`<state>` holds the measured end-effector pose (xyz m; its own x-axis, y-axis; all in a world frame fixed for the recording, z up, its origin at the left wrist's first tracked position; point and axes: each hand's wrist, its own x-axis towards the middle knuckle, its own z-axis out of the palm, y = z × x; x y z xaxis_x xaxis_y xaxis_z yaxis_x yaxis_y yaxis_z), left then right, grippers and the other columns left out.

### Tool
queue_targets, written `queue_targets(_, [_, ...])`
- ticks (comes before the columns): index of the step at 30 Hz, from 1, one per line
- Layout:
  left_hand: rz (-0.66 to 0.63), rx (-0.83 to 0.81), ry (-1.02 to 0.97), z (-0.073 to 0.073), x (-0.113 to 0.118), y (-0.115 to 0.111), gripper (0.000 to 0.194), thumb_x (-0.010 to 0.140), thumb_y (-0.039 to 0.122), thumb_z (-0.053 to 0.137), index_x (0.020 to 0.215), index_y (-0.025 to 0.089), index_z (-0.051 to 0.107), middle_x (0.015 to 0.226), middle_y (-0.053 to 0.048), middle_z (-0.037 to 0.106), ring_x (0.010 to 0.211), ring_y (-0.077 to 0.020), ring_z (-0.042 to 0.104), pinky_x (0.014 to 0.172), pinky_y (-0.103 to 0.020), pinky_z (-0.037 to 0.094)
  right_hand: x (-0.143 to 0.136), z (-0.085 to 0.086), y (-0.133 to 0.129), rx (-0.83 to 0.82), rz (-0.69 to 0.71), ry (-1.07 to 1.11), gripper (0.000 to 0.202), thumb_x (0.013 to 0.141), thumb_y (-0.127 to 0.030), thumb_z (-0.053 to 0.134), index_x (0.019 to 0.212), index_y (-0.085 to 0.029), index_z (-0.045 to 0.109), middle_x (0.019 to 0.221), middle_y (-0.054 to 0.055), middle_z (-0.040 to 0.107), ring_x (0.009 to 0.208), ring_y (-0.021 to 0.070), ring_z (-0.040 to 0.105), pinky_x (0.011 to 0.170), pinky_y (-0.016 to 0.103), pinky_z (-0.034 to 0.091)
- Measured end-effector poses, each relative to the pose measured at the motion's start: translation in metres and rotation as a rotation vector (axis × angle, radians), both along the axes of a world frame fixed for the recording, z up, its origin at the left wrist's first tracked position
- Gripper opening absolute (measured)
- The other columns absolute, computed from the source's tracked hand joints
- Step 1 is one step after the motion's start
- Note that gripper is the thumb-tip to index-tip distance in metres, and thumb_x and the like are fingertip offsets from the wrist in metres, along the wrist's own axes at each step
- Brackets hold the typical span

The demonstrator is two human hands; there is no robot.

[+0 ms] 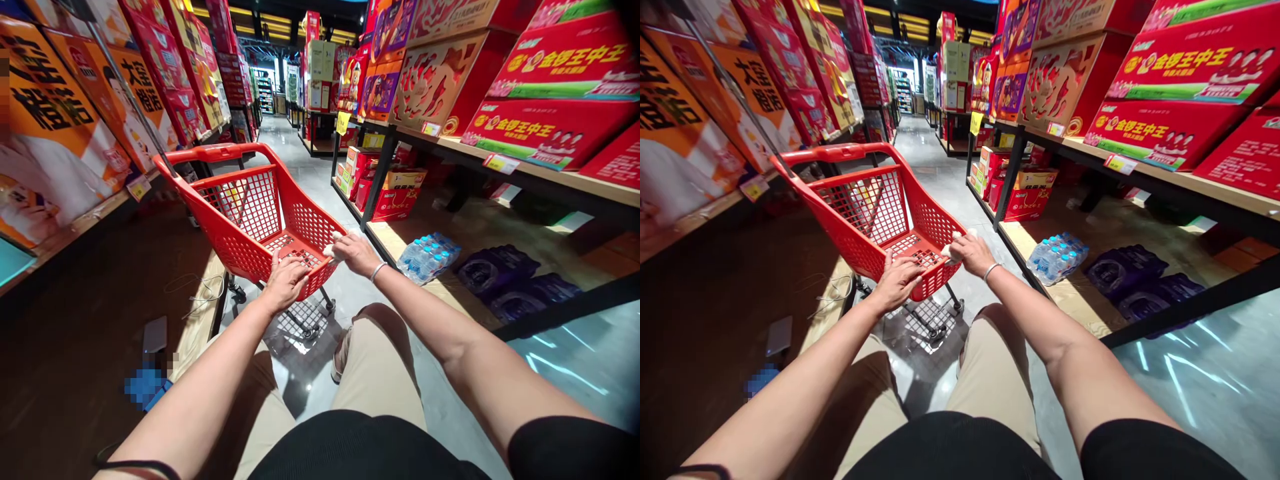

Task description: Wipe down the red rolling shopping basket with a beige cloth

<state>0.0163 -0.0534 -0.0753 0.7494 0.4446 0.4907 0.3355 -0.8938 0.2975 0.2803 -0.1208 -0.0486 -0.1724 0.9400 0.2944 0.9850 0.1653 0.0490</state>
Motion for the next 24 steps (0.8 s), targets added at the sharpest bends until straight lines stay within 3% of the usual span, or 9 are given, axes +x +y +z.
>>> queue_targets(5, [-0.008, -0.02, 0.012, 0.0, -0.001, 0.0, 0.024, 0.096, 0.031, 0.053, 0.105, 0.026, 0.075, 0.103, -0.006, 0.077, 0.121, -0.027, 0.062, 0.125, -0.069, 0.001, 0.018, 0.021, 0.011, -0.08, -0.082, 0.021, 0.025, 0.092, -0.015, 0.059, 0.111, -0.026, 0.07, 0.126, 0.005, 0.068, 0.109, 0.0223, 0.052, 0.08, 0.033, 0.034])
queue_targets(10, [-0.005, -0.035, 0.088, 0.007, -0.015, 0.001, 0.026, 0.097, 0.03, 0.054, 0.112, 0.027, 0.074, 0.114, -0.006, 0.075, 0.129, -0.0264, 0.058, 0.127, -0.065, -0.001, 0.006, 0.018, 0.009, -0.094, -0.025, 0.045, 0.025, 0.087, -0.011, 0.061, 0.106, -0.024, 0.068, 0.119, 0.004, 0.069, 0.106, 0.0221, 0.052, 0.078, 0.032, 0.032])
queue_targets(18, [0.071, -0.042, 0.13, 0.008, -0.059, 0.016, 0.033, 0.098, 0.024, 0.046, 0.12, 0.024, 0.071, 0.132, -0.005, 0.068, 0.152, -0.0294, 0.033, 0.128, -0.064, 0.007, -0.039, 0.012, 0.008, -0.053, -0.082, 0.009, 0.021, 0.088, -0.011, 0.056, 0.105, -0.022, 0.065, 0.115, 0.007, 0.067, 0.104, 0.0245, 0.05, 0.072, 0.035, 0.03])
queue_targets(24, [0.259, 0.006, 0.125, 0.009, -0.054, 0.014, 0.044, 0.087, 0.023, 0.055, 0.129, 0.025, 0.067, 0.132, -0.006, 0.067, 0.153, -0.0362, 0.028, 0.126, -0.069, 0.006, -0.081, 0.01, 0.005, -0.023, -0.142, -0.008, 0.018, 0.096, -0.02, 0.051, 0.109, -0.022, 0.065, 0.118, 0.01, 0.064, 0.105, 0.0273, 0.05, 0.068, 0.036, 0.029])
